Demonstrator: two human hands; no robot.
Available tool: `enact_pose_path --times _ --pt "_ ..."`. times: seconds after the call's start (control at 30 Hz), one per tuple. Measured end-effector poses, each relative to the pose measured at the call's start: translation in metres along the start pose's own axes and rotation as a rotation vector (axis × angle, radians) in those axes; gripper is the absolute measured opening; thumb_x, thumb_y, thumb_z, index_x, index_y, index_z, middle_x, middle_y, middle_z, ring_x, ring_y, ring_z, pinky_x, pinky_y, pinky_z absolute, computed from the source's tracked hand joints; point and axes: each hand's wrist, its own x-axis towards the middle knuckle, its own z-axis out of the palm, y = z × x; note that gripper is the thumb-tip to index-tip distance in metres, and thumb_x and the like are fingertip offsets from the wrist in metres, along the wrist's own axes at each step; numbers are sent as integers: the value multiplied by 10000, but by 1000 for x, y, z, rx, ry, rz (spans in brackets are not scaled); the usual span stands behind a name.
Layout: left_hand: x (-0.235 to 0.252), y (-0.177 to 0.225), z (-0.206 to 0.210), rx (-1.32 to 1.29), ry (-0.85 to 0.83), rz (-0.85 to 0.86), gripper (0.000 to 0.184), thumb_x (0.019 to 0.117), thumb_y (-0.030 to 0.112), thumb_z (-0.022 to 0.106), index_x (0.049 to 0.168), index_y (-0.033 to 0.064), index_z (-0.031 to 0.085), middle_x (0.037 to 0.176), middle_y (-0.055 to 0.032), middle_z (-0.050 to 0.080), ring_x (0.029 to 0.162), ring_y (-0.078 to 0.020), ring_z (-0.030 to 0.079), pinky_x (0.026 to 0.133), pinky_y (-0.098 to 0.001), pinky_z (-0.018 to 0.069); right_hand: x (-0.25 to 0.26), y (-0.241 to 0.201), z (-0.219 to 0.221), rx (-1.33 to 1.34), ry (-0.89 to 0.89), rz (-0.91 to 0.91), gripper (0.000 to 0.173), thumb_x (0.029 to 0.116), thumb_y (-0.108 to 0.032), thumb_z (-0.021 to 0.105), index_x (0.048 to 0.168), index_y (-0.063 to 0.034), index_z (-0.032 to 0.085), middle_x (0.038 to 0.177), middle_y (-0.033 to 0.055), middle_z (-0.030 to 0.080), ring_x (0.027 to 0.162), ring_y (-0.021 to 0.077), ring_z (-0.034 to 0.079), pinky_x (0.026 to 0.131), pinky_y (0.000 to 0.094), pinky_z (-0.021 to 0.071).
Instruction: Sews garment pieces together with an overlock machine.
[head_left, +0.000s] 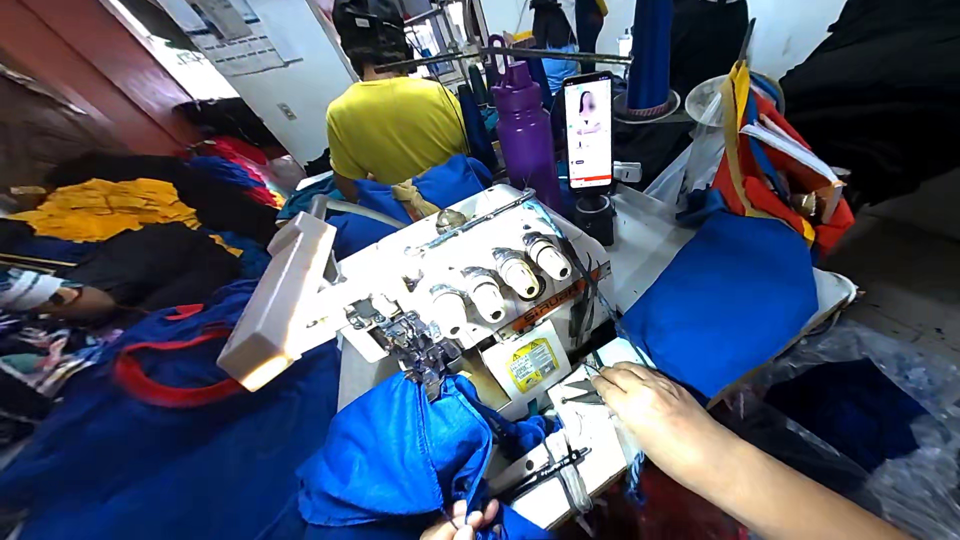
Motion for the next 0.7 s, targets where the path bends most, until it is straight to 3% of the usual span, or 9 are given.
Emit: enact_pose_path --times 0.1,0.17,0.23,0.33,0.4,0.53,0.7 --pt "1 -4 -1 -35 -9 -7 303 1040 -3 427 1015 144 691 1057 53 756 983 -74 717 880 -272 594 -4 6 8 -107 198 -57 213 843 32 665 1028 -16 759 938 133 749 964 294 747 836 389 612" --pt "1 -5 -3 -49 -30 -15 305 1039 10 440 1001 163 700 1089 55 748 1008 -76 710 889 -269 591 -2 8 9 -73 333 -29 132 856 -3 644 934 -47 741 812 106 714 850 273 744 754 382 614" --pt "2 -4 -4 -46 -50 -31 304 1038 10 452 983 172 703 1104 57 744 1014 -77 706 888 -268 589 1 2 1 77 408 38 152 907 -70 604 943 -60 751 785 79 708 743 214 729 663 336 609" --pt "2 2 -4 3 -50 -87 295 1041 8 451 975 174 685 1088 72 749 998 -65 714 882 -261 598 0 -19 -24 515 280 55 276 973 -149 492 1049 -77 748 774 1 678 660 37 613 616 173 512" --pt "1 4 -1 12 -13 -101 279 1026 -18 460 972 136 687 1066 60 747 965 -69 719 867 -264 604 -4 -36 -29 651 147 -44 303 981 -163 471 1097 -76 738 789 26 673 654 63 599 594 205 493" --pt "1 2 -2 50 9 -64 208 1008 18 543 950 117 717 1046 57 745 959 -44 709 865 -237 595 -6 -59 -19 419 180 -227 322 978 -229 478 1131 -134 745 844 53 702 688 160 659 555 300 514" --pt "1 -5 -6 63 -4 -33 151 993 84 593 924 103 726 1037 29 736 998 -64 704 892 -258 594 -2 -63 -24 289 131 -204 395 953 -278 417 1070 -144 770 787 15 668 669 145 648 532 299 502"
